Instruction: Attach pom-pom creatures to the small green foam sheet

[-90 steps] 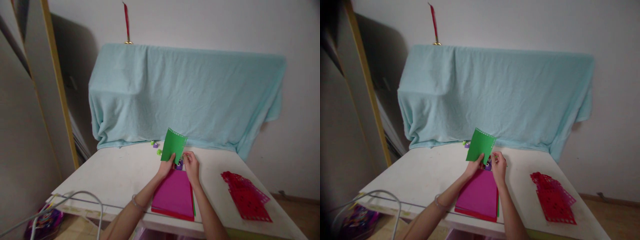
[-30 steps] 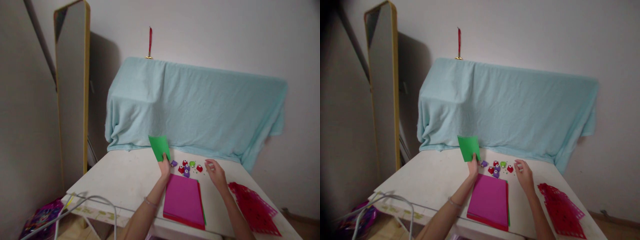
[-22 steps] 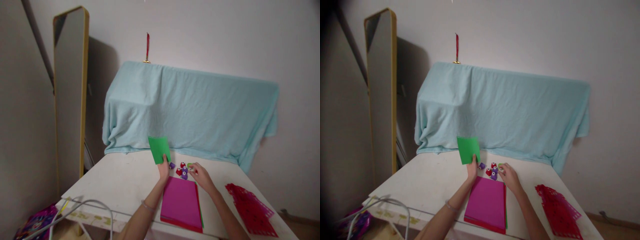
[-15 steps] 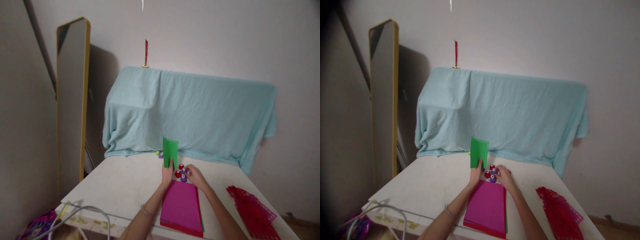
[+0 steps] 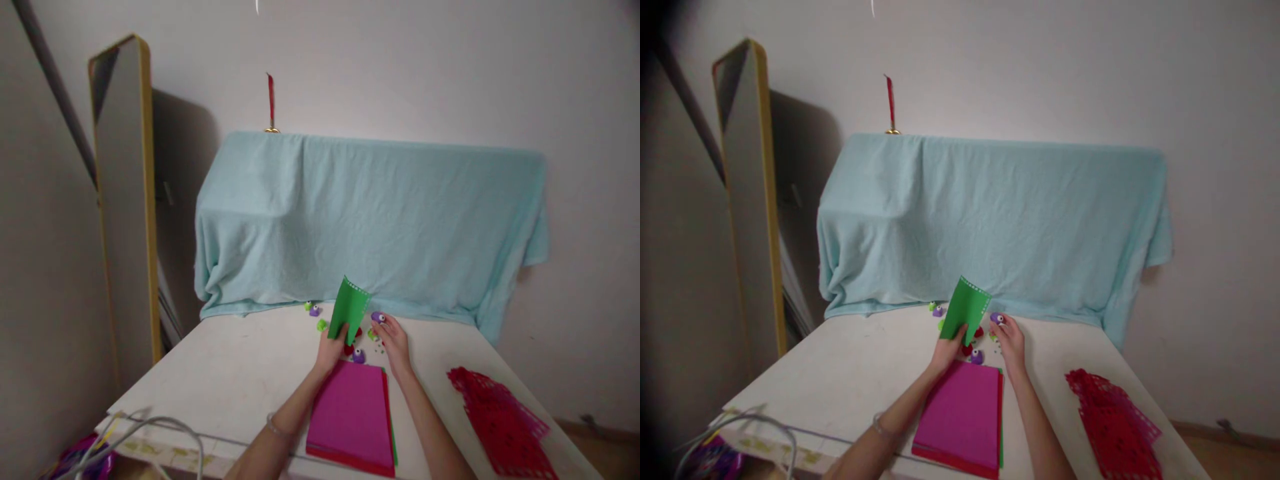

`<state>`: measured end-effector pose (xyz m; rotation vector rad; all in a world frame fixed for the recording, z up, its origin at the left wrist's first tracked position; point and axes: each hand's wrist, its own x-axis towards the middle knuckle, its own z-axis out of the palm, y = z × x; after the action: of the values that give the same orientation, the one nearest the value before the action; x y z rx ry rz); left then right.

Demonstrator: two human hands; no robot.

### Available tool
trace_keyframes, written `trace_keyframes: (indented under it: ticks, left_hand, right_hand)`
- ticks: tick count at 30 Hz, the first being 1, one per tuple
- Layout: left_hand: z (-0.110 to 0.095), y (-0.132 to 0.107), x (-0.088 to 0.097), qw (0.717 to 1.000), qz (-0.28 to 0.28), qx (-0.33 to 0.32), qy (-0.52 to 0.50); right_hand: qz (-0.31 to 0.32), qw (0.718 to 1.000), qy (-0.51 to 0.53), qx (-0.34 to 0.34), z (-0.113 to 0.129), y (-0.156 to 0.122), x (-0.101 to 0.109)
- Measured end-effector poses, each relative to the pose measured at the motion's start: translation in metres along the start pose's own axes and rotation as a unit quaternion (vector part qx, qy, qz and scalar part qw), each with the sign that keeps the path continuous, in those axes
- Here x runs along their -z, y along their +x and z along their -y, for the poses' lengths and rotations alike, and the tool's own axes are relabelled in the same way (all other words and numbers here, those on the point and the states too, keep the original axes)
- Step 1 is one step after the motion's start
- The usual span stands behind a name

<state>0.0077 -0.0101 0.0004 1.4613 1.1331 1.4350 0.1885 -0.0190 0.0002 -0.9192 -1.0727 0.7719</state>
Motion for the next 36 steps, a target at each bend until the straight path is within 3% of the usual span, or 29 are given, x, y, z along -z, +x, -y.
trace_keyframes:
  ticks: [3, 13, 22, 31, 36]
  left_hand:
    - [0.004, 0.001, 0.001, 1.000, 0.015, -0.012, 0.013]
    - [-0.002, -0.006, 0.001, 0.993, 0.088, -0.060, 0.050]
    - [-0.011, -0.011, 0.004, 0.985, 0.081, -0.118, 0.098]
    - [-0.010, -0.010, 0.003, 0.986, 0.076, -0.108, 0.106]
    - [-0.008, -0.010, 0.003, 0.988, 0.078, -0.097, 0.089]
  right_hand:
    - [0.011, 0.999, 0.010, -0.035, 0.003, -0.006, -0.002]
    - [0.017, 0.999, 0.033, -0.030, 0.004, -0.008, -0.006]
    - [0.048, 0.997, 0.056, -0.022, 0.005, -0.013, -0.007]
    - [0.071, 0.991, 0.101, -0.045, 0.019, -0.016, -0.013]
    - [0.070, 0.995, 0.044, -0.047, 0.019, -0.017, -0.014]
